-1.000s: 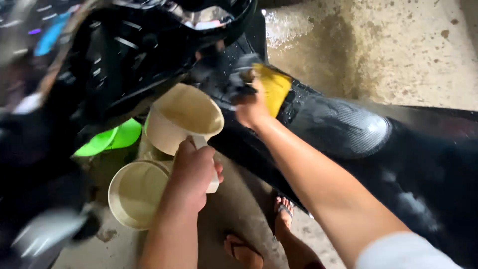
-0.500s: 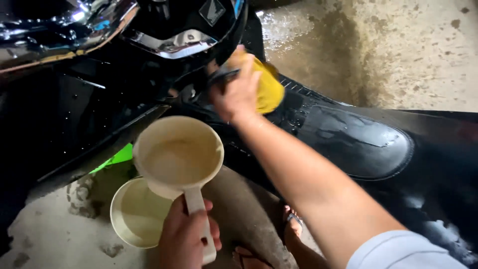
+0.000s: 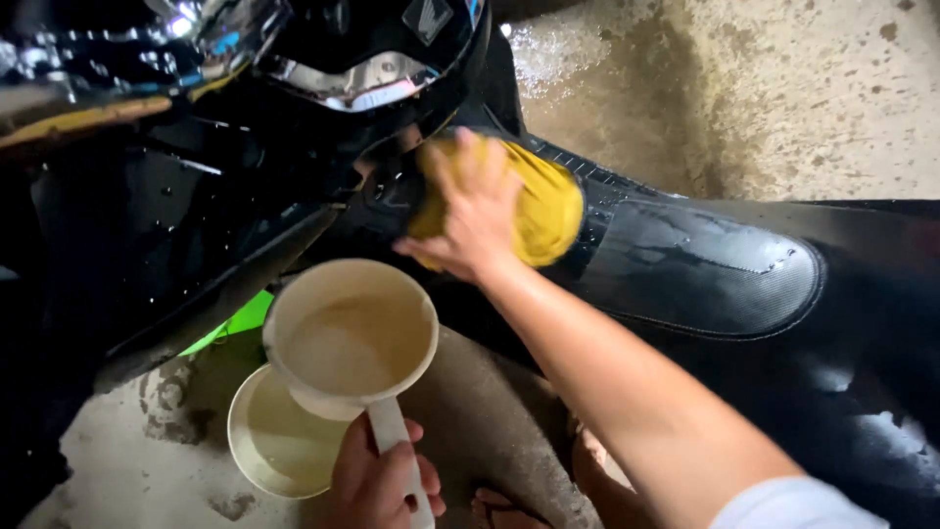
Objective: Cleaning and washing a motorcycle using a sponge, water, and soap.
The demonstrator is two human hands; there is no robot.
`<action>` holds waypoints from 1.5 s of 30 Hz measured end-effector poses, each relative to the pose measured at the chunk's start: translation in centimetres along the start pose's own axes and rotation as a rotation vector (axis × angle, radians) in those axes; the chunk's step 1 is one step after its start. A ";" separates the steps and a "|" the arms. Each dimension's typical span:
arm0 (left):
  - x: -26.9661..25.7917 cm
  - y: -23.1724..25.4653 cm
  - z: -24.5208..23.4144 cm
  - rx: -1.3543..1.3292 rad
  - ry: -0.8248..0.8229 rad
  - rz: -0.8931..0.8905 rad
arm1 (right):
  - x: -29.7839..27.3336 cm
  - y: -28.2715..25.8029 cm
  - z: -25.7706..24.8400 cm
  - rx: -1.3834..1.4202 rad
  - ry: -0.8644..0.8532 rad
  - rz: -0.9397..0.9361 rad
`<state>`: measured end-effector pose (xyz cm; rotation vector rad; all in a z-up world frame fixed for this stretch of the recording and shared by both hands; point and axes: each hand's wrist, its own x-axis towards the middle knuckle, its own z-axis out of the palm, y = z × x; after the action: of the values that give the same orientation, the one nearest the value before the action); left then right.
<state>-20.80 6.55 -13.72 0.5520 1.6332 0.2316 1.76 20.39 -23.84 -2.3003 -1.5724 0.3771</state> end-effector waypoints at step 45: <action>-1.1 -4.1 -2.7 -0.165 -0.126 0.478 | -8.8 8.8 6.7 0.494 0.135 -0.005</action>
<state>-24.23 2.99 -14.27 0.8080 1.3274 0.6645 3.41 10.01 -33.30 -1.8978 -1.2496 0.5287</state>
